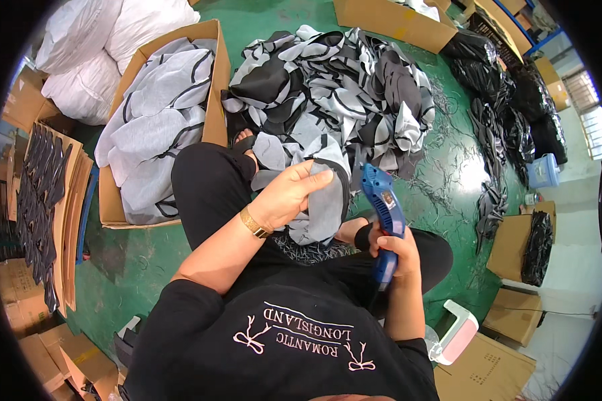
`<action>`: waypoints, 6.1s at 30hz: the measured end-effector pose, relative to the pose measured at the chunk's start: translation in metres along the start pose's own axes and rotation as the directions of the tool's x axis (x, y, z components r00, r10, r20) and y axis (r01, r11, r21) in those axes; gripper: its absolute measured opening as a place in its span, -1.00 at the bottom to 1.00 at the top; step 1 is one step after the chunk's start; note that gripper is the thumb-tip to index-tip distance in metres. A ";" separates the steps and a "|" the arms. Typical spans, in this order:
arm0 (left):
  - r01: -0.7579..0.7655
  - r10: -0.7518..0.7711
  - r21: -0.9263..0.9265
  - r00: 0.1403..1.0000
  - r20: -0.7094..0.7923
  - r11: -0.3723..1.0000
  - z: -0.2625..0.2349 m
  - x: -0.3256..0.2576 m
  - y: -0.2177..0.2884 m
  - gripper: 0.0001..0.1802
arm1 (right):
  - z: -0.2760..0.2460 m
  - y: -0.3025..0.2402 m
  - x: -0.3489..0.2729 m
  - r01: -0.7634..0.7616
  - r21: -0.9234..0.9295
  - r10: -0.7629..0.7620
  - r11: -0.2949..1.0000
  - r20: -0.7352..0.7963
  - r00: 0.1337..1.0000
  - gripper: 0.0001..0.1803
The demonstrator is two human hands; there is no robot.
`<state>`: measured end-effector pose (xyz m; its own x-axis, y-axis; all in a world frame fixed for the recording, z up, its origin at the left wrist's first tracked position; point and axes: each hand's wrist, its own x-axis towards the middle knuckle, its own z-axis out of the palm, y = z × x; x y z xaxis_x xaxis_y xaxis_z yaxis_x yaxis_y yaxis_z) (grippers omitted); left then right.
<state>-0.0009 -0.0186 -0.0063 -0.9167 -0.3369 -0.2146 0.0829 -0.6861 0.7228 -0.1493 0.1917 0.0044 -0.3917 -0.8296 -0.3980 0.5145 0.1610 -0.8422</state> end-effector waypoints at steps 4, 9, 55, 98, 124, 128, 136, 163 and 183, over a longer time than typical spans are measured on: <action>-0.051 0.053 -0.072 0.998 0.021 0.996 0.002 -0.001 0.004 -0.81 | -0.004 -0.006 -0.016 0.060 -0.150 -0.071 0.987 -0.066 0.995 -0.54; -0.125 0.147 0.134 0.975 -0.168 0.983 0.000 0.001 0.000 -0.85 | 0.007 -0.010 -0.032 0.009 -0.334 -0.034 0.942 -0.067 0.997 -0.61; -0.052 -0.079 0.594 0.978 0.192 0.803 0.016 -0.016 -0.006 -0.78 | 0.035 -0.007 0.019 0.153 -0.454 -0.207 0.878 -0.072 0.976 -0.52; 0.182 -0.184 -0.021 0.975 -0.127 0.983 -0.006 0.001 -0.007 -0.69 | 0.021 -0.039 -0.044 0.361 -0.933 -0.313 0.000 0.343 0.886 -0.57; -0.184 0.149 -0.157 0.966 -0.210 0.970 0.003 0.001 -0.009 -0.76 | 0.011 -0.017 -0.032 0.062 -0.302 -0.080 0.951 -0.049 0.996 -0.62; -0.206 0.173 -0.147 0.962 -0.212 0.967 0.010 -0.004 -0.009 -0.74 | 0.016 -0.010 -0.038 -0.003 -0.342 -0.006 0.940 -0.028 1.000 -0.64; -0.194 0.172 -0.075 0.957 -0.234 0.978 0.020 -0.007 -0.007 -0.72 | 0.018 0.000 -0.036 -0.021 -0.255 0.007 0.967 -0.055 0.998 -0.66; -0.250 0.287 0.524 0.958 0.012 0.814 0.009 -0.013 -0.002 -0.73 | 0.018 -0.020 -0.029 -0.039 -0.307 0.027 0.951 -0.043 0.999 -0.65; 0.035 -0.039 -0.029 0.990 -0.136 0.999 0.025 -0.015 -0.019 -0.67 | 0.039 -0.020 0.022 0.225 -0.507 -0.321 0.832 -0.110 0.941 -0.59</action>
<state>0.0020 0.0154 -0.0001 -0.8576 -0.3947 -0.3298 0.0622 -0.7160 0.6953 -0.1386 0.1498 0.0267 -0.6175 -0.7733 -0.1439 -0.0470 0.2190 -0.9746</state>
